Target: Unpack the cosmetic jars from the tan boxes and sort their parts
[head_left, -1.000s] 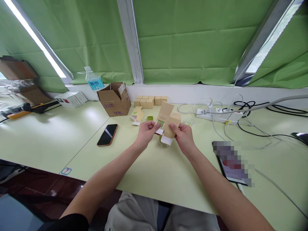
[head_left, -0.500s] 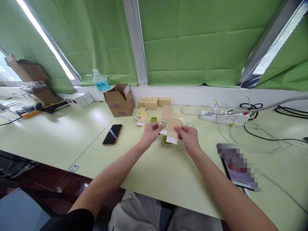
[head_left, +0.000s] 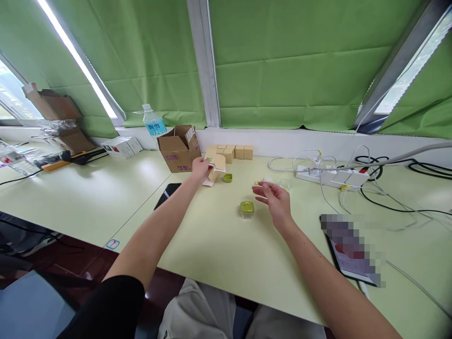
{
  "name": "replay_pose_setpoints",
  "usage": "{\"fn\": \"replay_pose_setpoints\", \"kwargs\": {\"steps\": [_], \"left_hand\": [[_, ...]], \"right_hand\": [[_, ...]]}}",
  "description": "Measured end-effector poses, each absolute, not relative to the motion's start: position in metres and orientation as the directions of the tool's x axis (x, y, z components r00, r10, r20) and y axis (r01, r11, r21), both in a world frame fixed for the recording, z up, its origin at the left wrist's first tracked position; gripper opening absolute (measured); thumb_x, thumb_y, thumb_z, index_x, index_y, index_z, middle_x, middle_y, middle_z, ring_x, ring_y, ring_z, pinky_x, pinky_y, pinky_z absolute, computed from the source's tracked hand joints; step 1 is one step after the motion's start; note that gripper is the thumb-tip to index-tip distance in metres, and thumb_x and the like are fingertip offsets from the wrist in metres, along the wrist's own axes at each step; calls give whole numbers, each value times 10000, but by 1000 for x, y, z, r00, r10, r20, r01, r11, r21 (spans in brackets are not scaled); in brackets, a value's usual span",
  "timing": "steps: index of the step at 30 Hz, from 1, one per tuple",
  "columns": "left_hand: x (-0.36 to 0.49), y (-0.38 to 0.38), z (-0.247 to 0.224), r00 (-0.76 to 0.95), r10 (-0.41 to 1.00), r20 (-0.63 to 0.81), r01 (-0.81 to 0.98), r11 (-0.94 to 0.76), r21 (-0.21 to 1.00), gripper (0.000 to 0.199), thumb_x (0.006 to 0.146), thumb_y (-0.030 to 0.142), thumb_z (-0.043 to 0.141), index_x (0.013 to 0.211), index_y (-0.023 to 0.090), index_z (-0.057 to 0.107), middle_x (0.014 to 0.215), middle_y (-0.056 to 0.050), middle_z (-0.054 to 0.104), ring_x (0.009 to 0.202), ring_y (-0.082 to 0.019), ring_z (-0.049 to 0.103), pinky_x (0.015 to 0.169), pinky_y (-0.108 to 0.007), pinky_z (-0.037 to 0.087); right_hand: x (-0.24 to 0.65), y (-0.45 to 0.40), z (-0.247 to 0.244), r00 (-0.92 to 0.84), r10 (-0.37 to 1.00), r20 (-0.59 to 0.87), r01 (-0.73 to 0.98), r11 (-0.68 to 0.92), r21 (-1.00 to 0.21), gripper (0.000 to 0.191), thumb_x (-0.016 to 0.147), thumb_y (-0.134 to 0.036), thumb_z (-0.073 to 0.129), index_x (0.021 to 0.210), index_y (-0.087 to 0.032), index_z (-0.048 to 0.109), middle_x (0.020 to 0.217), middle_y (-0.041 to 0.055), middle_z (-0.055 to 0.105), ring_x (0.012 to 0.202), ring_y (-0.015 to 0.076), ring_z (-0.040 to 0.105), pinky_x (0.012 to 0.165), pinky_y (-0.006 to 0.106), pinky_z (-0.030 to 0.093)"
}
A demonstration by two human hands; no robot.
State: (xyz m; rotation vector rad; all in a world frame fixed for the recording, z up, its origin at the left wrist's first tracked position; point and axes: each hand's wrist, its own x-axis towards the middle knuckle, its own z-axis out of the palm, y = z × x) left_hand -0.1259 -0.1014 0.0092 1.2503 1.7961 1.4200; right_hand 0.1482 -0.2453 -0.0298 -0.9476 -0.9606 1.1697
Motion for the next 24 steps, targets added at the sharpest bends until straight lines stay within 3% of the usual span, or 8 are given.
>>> {"fn": "replay_pose_setpoints", "kwargs": {"steps": [7, 16, 21, 24], "left_hand": [[-162, -80, 1, -467, 883, 47, 517, 229, 824, 218, 804, 137, 783, 658, 163, 623, 601, -11, 640, 668, -184, 668, 678, -304, 519], [-180, -73, -10, -429, 903, -23, 675, 337, 656, 154, 699, 61, 752, 622, 162, 664, 544, -96, 647, 625, -273, 706, 614, -325, 507], [-178, -77, -19, -435, 895, -98, 737, 417, 531, 41, 742, 126, 772, 763, 125, 736, 629, -136, 713, 651, -306, 749, 600, -338, 541], [-177, -80, -18, -415, 906, -77, 804, 405, 436, 104, 754, 172, 788, 841, 123, 758, 774, -177, 776, 815, -340, 796, 690, -352, 578]], "right_hand": [[151, -242, -32, 150, 982, 117, -262, 153, -953, 606, 747, -775, 875, 1006, -231, 816, 1003, 110, 860, 987, 278, 814, 846, 424, 662], [152, -238, -38, 160, 979, 124, -241, 161, -957, 615, 748, -795, 858, 1003, -236, 817, 986, 95, 860, 963, 265, 813, 841, 417, 658], [152, -236, -40, 157, 979, 128, -221, 161, -962, 642, 740, -807, 850, 1012, -227, 806, 991, 106, 859, 967, 273, 814, 840, 425, 662], [151, -235, -41, 150, 981, 119, -202, 149, -968, 671, 724, -826, 843, 1022, -226, 798, 1005, 105, 859, 992, 281, 815, 861, 432, 667]]}}
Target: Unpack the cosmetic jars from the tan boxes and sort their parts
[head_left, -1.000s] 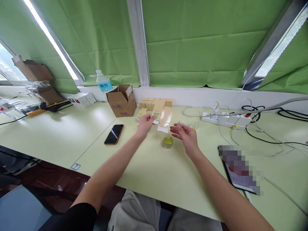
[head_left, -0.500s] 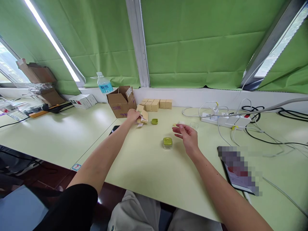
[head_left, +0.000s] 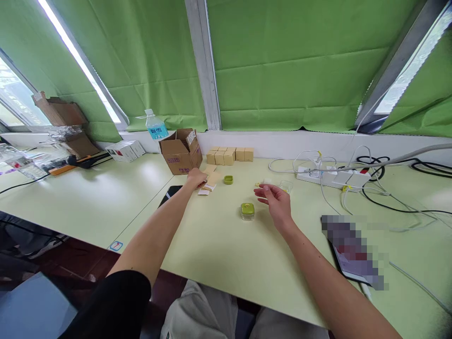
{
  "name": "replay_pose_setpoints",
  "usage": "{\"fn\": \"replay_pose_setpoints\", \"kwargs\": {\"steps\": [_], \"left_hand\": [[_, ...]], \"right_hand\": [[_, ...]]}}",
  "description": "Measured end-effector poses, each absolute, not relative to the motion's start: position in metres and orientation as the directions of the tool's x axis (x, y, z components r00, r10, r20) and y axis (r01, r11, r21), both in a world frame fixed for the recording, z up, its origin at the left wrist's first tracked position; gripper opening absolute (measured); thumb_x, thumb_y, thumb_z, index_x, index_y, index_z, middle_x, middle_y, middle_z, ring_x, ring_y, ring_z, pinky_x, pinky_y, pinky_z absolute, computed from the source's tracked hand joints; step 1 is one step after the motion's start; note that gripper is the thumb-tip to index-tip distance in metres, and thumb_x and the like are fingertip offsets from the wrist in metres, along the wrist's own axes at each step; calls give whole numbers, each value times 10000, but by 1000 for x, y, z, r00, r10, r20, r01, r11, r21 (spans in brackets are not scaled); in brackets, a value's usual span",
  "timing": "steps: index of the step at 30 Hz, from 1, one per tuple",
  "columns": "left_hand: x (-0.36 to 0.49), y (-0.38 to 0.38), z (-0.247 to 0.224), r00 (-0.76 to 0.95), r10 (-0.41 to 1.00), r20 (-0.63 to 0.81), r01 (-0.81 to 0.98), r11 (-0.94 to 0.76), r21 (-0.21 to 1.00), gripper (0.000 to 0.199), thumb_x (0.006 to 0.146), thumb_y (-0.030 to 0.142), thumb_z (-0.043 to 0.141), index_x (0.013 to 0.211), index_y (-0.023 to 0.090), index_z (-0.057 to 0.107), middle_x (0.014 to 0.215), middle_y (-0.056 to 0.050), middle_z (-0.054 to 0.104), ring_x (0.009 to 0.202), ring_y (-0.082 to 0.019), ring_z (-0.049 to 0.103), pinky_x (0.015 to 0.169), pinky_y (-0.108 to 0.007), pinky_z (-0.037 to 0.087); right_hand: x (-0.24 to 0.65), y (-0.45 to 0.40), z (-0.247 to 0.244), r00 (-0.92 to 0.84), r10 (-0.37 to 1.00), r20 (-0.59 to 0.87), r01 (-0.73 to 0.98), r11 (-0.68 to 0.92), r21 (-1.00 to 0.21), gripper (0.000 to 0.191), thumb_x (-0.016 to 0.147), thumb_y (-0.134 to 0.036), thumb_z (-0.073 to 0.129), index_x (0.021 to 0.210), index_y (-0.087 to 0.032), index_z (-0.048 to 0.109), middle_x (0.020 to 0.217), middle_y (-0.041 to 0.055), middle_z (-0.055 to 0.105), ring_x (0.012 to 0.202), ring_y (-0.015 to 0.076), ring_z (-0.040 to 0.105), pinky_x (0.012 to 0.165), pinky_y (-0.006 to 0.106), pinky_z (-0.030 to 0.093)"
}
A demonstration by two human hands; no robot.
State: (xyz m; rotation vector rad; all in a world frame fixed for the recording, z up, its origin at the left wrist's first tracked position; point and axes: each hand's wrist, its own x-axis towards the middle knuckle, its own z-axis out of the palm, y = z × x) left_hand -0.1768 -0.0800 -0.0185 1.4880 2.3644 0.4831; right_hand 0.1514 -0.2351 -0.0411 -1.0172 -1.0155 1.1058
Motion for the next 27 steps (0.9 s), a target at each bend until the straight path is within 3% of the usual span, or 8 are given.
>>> {"fn": "replay_pose_setpoints", "kwargs": {"steps": [3, 6, 8, 10, 14, 19, 24, 27], "left_hand": [[-173, -84, -16, -389, 921, -13, 871, 372, 321, 278, 748, 220, 818, 1001, 114, 769, 1021, -237, 806, 1099, -412, 777, 885, -418, 591], [-166, -90, -19, -353, 932, 79, 921, 332, 206, 517, 800, 275, 807, 1272, 90, 703, 1234, -293, 755, 1353, -484, 647, 1119, -562, 488], [-163, -95, -23, -302, 944, 129, 948, 283, 148, 635, 853, 295, 770, 1437, 104, 611, 1358, -306, 695, 1446, -491, 560, 1176, -602, 430], [-162, -100, -29, -237, 960, 147, 968, 222, 113, 663, 901, 295, 720, 1533, 177, 558, 1494, -284, 609, 1452, -459, 550, 1135, -558, 480], [-167, -104, -35, -121, 986, 115, 991, 113, 72, 505, 964, 299, 635, 1465, 305, 688, 1527, -201, 578, 1353, -391, 626, 1010, -470, 567], [-164, -105, -40, -23, 997, 71, 1000, 22, 14, 434, 983, 365, 594, 1324, 173, 781, 1431, -244, 666, 1436, -433, 551, 1127, -526, 506], [-157, -117, -58, 23, 998, 51, 999, -24, 26, 701, 1103, 438, 287, 1643, 24, 454, 1771, -271, 341, 1663, -380, 317, 1336, -508, 290], [-157, -123, -66, 23, 999, 33, 999, -24, 48, 791, 1115, 510, 163, 1747, 37, 221, 1843, -232, 159, 1717, -369, 190, 1374, -519, 210]], "right_hand": [[151, -235, -42, 146, 982, 121, -194, 148, -970, 665, 732, -824, 836, 1028, -229, 795, 1011, 105, 860, 999, 284, 815, 870, 439, 671], [151, -236, -42, 144, 981, 129, -183, 155, -971, 651, 748, -821, 823, 1028, -234, 792, 1013, 107, 860, 1001, 289, 817, 869, 448, 673], [151, -236, -41, 144, 981, 132, -179, 157, -971, 652, 750, -824, 818, 1028, -235, 790, 1012, 107, 860, 1002, 291, 818, 869, 449, 673], [151, -235, -41, 146, 980, 132, -179, 157, -971, 654, 750, -823, 818, 1031, -233, 789, 1011, 107, 861, 1002, 291, 819, 872, 449, 672], [151, -235, -42, 146, 981, 129, -185, 156, -970, 669, 733, -828, 828, 1032, -230, 791, 1010, 107, 861, 999, 288, 817, 877, 448, 669], [151, -234, -43, 158, 981, 116, -200, 147, -969, 699, 696, -852, 836, 1014, -231, 794, 988, 100, 857, 982, 280, 809, 866, 438, 658], [151, -234, -44, 157, 980, 124, -198, 154, -968, 689, 718, -857, 820, 1014, -235, 792, 990, 105, 855, 981, 281, 807, 865, 444, 651], [151, -233, -45, 163, 978, 128, -186, 158, -970, 680, 744, -858, 800, 1017, -235, 792, 1002, 112, 854, 988, 284, 807, 874, 453, 651]]}}
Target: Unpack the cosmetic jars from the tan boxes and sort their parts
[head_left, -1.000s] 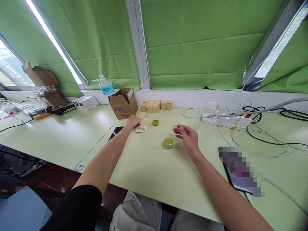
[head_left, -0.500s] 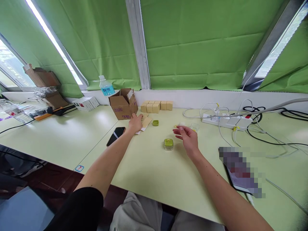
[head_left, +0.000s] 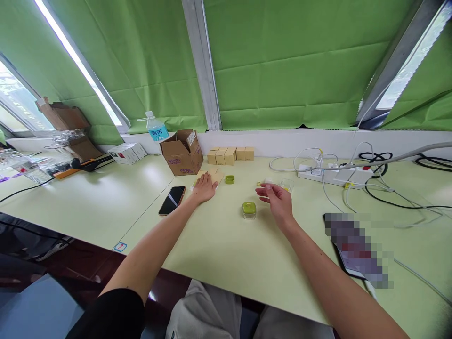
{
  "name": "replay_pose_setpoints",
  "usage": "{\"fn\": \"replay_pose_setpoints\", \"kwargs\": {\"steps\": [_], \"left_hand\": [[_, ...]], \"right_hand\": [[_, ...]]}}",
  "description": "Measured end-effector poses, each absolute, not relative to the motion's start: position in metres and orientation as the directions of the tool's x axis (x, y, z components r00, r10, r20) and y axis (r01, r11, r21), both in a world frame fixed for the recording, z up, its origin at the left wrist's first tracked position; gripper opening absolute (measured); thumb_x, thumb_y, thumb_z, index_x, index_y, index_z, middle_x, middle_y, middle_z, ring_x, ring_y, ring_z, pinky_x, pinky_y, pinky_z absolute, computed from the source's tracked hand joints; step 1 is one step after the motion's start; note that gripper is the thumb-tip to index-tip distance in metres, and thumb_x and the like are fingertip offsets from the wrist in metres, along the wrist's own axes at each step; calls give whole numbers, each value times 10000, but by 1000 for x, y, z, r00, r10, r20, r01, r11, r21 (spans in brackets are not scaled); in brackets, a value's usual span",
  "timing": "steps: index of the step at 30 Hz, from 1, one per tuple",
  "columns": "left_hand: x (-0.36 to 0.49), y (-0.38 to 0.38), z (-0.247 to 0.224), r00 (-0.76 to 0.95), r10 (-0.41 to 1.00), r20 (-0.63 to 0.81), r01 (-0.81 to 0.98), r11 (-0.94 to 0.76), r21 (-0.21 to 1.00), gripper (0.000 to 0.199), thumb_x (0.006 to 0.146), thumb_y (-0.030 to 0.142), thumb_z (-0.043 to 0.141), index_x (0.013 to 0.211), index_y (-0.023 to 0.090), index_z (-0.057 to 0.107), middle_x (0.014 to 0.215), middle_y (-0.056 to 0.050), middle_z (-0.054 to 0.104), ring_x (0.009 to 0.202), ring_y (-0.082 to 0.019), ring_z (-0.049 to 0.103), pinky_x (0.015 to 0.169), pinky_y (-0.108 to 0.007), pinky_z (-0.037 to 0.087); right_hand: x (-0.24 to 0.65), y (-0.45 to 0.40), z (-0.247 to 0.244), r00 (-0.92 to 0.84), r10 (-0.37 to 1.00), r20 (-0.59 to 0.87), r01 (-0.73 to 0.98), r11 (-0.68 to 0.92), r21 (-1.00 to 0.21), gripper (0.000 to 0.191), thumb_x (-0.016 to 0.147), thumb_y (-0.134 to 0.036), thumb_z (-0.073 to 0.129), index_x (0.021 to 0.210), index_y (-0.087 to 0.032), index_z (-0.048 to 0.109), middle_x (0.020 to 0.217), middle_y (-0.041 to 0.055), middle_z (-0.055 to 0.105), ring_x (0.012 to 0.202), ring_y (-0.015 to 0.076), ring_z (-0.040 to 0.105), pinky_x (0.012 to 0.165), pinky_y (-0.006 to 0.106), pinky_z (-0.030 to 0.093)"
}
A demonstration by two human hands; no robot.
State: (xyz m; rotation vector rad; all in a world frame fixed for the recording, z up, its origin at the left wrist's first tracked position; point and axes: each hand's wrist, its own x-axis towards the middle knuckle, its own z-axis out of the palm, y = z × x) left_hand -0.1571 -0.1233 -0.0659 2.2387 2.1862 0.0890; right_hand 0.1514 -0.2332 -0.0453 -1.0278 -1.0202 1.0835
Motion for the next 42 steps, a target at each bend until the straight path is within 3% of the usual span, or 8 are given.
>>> {"fn": "replay_pose_setpoints", "kwargs": {"steps": [6, 14, 26, 33, 35, 37, 39, 42], "left_hand": [[-159, -124, -65, 57, 998, -14, 996, -56, 67, 697, 1115, 516, 123, 1776, 324, 232, 1878, -14, 104, 1736, -356, 119, 1389, -561, 147], [-157, -123, -65, 52, 998, -23, 995, -50, 82, 719, 1111, 504, 133, 1780, 259, 226, 1871, -35, 156, 1735, -344, 125, 1396, -559, 132], [-156, -124, -62, 51, 999, -3, 993, -51, 110, 685, 1118, 483, 181, 1765, 281, 281, 1858, -56, 209, 1728, -342, 172, 1380, -577, 186], [-140, -141, -38, -8, 980, 197, 994, -13, 105, 690, 1116, 474, 236, 1764, 241, 287, 1876, -72, 128, 1737, -405, 0, 1383, -641, 59], [-131, -155, -25, -2, 929, 369, 995, -35, 95, 654, 1113, 426, 299, 1705, 174, 415, 1831, -125, 285, 1729, -412, 67, 1384, -623, 81], [-119, -175, -13, 59, 870, 489, 986, -128, 109, 559, 1105, 361, 355, 1568, 145, 582, 1661, -160, 552, 1672, -385, 278, 1367, -577, 192], [-103, -195, -4, 151, 860, 487, 950, -262, 169, 440, 1089, 316, 409, 1370, 172, 715, 1387, -147, 749, 1446, -344, 573, 1276, -523, 366], [-78, -221, 0, 264, 870, 417, 863, -406, 300, 321, 1050, 301, 497, 1198, 214, 768, 1128, -108, 819, 1205, -317, 694, 1127, -491, 493]], "right_hand": [[153, -230, -50, 180, 977, 113, -162, 143, -976, 709, 728, -873, 793, 1023, -228, 795, 1002, 119, 854, 986, 283, 807, 871, 444, 652], [157, -226, -58, 192, 978, 85, -143, 113, -983, 703, 743, -849, 793, 1038, -211, 786, 1008, 126, 851, 999, 282, 807, 859, 425, 654], [158, -223, -61, 196, 976, 97, -143, 126, -982, 655, 785, -820, 775, 1026, -211, 778, 981, 127, 849, 983, 288, 815, 840, 431, 658], [159, -225, -58, 195, 975, 103, -137, 131, -982, 671, 786, -836, 766, 1043, -216, 779, 994, 126, 849, 1008, 296, 813, 864, 451, 664], [159, -225, -57, 206, 973, 104, -141, 134, -981, 681, 784, -847, 757, 1036, -215, 776, 980, 124, 849, 997, 295, 812, 861, 455, 664], [159, -225, -55, 217, 970, 111, -146, 145, -979, 678, 787, -849, 748, 1028, -215, 771, 963, 122, 847, 982, 293, 811, 847, 450, 663], [159, -225, -54, 220, 968, 119, -145, 153, -978, 653, 799, -830, 744, 1024, -218, 765, 956, 119, 844, 960, 284, 808, 815, 431, 660], [163, -224, -53, 238, 964, 122, -103, 150, -983, 597, 825, -791, 721, 1009, -224, 754, 914, 104, 829, 868, 259, 789, 716, 382, 629]]}}
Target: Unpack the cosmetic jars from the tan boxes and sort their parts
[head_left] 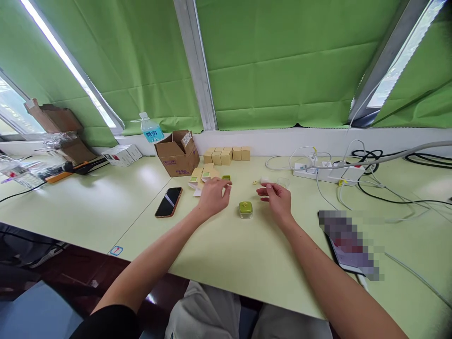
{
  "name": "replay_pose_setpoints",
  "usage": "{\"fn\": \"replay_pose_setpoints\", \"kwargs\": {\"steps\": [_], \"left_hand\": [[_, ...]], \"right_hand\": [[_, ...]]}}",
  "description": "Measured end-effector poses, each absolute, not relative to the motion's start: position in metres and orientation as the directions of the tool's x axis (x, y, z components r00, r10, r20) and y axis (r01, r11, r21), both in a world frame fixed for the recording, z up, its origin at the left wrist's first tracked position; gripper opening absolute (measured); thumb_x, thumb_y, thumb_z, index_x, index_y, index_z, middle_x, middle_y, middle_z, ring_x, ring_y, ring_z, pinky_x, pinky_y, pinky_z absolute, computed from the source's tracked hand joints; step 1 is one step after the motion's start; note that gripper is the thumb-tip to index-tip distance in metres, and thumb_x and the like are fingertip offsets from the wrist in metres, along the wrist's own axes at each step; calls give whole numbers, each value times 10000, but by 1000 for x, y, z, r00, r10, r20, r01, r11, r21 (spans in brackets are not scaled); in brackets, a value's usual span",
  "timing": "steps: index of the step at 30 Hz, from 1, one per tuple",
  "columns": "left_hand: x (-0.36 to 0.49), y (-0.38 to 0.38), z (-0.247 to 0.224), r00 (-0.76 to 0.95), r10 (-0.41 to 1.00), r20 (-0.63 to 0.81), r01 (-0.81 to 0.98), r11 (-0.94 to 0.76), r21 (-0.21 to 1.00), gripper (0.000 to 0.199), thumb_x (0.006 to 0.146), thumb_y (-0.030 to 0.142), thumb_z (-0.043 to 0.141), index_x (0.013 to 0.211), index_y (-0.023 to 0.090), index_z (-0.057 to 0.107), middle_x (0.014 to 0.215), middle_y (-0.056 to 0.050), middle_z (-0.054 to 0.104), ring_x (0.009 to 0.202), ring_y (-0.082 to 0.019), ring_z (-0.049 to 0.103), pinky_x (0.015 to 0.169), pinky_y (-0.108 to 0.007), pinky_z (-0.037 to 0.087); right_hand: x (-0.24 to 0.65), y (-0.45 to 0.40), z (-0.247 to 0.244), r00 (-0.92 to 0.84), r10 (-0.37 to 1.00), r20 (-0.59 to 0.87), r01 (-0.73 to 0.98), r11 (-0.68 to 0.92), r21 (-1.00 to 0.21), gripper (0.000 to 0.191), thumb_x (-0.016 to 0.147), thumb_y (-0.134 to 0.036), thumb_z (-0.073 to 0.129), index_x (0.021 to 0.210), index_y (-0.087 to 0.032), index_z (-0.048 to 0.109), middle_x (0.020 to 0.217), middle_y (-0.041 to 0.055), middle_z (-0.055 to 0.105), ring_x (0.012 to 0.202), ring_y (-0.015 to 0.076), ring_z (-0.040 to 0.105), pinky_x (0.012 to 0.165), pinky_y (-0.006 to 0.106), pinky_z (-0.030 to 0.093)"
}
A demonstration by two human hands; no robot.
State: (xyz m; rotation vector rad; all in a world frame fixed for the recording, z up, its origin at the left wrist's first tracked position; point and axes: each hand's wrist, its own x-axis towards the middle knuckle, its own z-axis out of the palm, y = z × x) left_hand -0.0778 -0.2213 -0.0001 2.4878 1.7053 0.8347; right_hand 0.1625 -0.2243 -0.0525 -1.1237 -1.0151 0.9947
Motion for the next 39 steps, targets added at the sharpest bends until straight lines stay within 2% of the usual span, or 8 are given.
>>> {"fn": "replay_pose_setpoints", "kwargs": {"steps": [4, 8, 10, 15, 18, 22, 30, 39], "left_hand": [[-57, -236, -2, 362, 895, 260, 740, -446, 503, 320, 1017, 412, 606, 1264, 253, 731, 1115, -78, 830, 1310, -334, 638, 1084, -479, 529], [-60, -236, -10, 487, 857, 168, 635, -480, 605, 485, 939, 498, 735, 1371, 285, 690, 1227, -63, 811, 1330, -313, 635, 1082, -446, 549], [-63, -236, -17, 513, 837, 190, 598, -507, 621, 521, 887, 494, 799, 1356, 282, 717, 1274, -72, 795, 1293, -309, 660, 1065, -434, 563], [-60, -240, -36, 439, 832, 341, 508, -542, 669, 284, 950, 429, 740, 1173, 293, 849, 1181, -71, 825, 1198, -284, 701, 1074, -440, 569], [-53, -243, -44, 350, 859, 373, 506, -509, 696, 215, 953, 385, 736, 1096, 308, 878, 1132, -60, 840, 1149, -275, 725, 1053, -449, 593], [-49, -245, -49, 296, 871, 392, 476, -490, 730, 180, 963, 352, 715, 992, 307, 887, 1105, -43, 852, 1086, -254, 767, 1024, -434, 622], [-46, -243, -46, 82, 918, 388, 307, -394, 866, 212, 931, 428, 742, 932, 257, 866, 1079, -59, 863, 1055, -263, 803, 1019, -425, 635], [-58, -231, -35, -168, 950, 261, -36, -271, 962, 553, 755, 678, 889, 982, 177, 843, 1065, -113, 849, 972, -271, 808, 934, -467, 689]], "right_hand": [[169, -222, -51, 241, 961, 137, -2, 141, -990, 491, 858, -719, 669, 911, -234, 729, 724, 35, 735, 649, 196, 675, 587, 323, 515], [174, -222, -48, 70, 987, 146, 66, 141, -988, 381, 785, -608, 769, 770, -230, 723, 604, -6, 658, 524, 157, 562, 561, 320, 470], [176, -224, -45, -96, 984, 152, 99, 161, -982, 335, 750, -540, 819, 825, -217, 773, 671, 5, 706, 589, 166, 612, 599, 315, 499], [176, -234, -43, -431, 884, 183, 293, 329, -898, 485, 752, -432, 890, 1176, -238, 756, 1140, 57, 783, 963, 215, 702, 803, 333, 555], [170, -239, -46, -421, 897, 137, 469, 344, -813, 591, 706, -362, 943, 1239, -266, 708, 1247, 60, 762, 969, 219, 689, 787, 332, 522], [160, -244, -50, -380, 916, 126, 605, 350, -715, 524, 761, -306, 911, 1236, -287, 690, 1149, 40, 771, 943, 218, 684, 771, 326, 469], [154, -245, -46, -307, 931, 197, 519, 337, -786, 400, 812, -336, 874, 1169, -301, 699, 1131, 9, 772, 988, 214, 666, 824, 333, 480], [170, -231, -44, -61, 980, 191, 620, 187, -762, 396, 791, -292, 852, 1155, -308, 697, 1182, 24, 783, 962, 241, 689, 821, 370, 485]]}}
